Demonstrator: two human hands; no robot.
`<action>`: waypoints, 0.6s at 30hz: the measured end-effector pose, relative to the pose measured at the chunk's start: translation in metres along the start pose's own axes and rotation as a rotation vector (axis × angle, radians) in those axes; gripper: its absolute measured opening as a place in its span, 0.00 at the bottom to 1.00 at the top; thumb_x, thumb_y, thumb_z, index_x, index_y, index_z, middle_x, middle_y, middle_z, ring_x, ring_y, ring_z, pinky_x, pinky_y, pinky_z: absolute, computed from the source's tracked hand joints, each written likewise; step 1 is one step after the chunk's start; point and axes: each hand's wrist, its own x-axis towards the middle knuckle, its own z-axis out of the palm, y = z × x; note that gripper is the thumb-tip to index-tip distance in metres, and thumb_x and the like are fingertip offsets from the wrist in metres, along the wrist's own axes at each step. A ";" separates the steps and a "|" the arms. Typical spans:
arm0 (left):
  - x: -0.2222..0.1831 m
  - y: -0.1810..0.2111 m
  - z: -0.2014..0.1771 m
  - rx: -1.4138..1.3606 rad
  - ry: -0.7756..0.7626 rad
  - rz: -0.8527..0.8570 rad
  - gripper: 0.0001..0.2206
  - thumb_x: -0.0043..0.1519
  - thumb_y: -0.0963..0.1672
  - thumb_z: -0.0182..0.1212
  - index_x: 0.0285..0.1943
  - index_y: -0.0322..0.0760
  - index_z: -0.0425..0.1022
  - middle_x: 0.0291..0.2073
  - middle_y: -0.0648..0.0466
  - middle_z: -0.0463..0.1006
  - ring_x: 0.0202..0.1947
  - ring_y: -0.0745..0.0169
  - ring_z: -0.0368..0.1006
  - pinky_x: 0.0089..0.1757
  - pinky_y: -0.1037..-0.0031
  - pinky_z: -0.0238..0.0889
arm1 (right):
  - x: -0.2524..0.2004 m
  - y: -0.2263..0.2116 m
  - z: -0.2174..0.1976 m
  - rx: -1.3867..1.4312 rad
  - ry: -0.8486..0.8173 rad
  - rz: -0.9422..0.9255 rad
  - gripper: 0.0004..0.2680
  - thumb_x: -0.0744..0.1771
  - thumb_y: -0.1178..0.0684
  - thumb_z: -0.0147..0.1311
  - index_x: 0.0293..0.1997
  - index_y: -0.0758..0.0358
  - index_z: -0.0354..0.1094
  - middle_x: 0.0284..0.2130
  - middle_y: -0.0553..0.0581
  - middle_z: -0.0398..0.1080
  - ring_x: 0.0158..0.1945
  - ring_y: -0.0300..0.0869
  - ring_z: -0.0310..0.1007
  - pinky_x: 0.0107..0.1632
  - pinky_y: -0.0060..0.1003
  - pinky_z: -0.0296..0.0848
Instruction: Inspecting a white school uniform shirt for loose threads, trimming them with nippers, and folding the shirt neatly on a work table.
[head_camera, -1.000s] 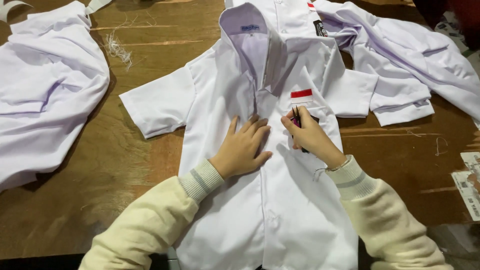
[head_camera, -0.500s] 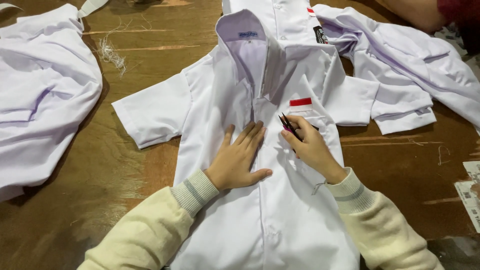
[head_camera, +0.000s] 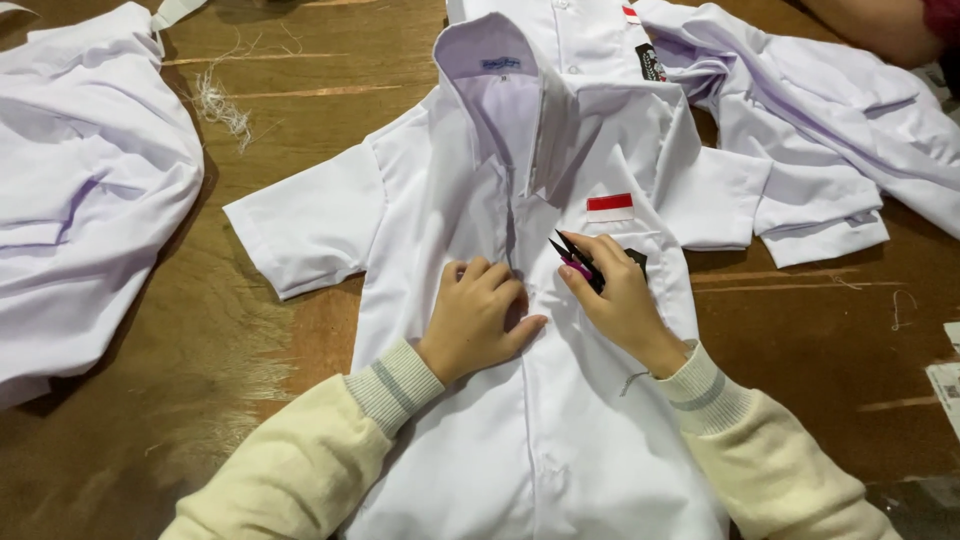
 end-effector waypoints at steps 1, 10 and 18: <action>0.000 0.001 0.001 0.013 -0.002 -0.014 0.17 0.56 0.58 0.61 0.24 0.51 0.70 0.26 0.60 0.70 0.35 0.58 0.66 0.45 0.59 0.54 | 0.000 0.001 0.001 0.003 -0.008 -0.011 0.13 0.69 0.51 0.55 0.60 0.64 0.70 0.32 0.57 0.69 0.35 0.44 0.72 0.37 0.37 0.70; -0.001 0.018 0.002 0.256 -0.079 -0.065 0.08 0.49 0.49 0.66 0.27 0.45 0.74 0.27 0.53 0.74 0.38 0.54 0.69 0.50 0.52 0.55 | -0.001 0.007 0.001 -0.016 -0.037 -0.019 0.13 0.69 0.51 0.57 0.60 0.60 0.71 0.34 0.56 0.70 0.39 0.46 0.74 0.39 0.38 0.72; -0.008 0.013 0.014 0.191 -0.083 -0.107 0.06 0.52 0.46 0.60 0.31 0.41 0.73 0.28 0.52 0.72 0.39 0.53 0.69 0.49 0.53 0.53 | 0.000 -0.004 -0.003 -0.068 -0.126 -0.033 0.14 0.68 0.51 0.57 0.60 0.61 0.70 0.36 0.59 0.71 0.41 0.52 0.77 0.40 0.44 0.75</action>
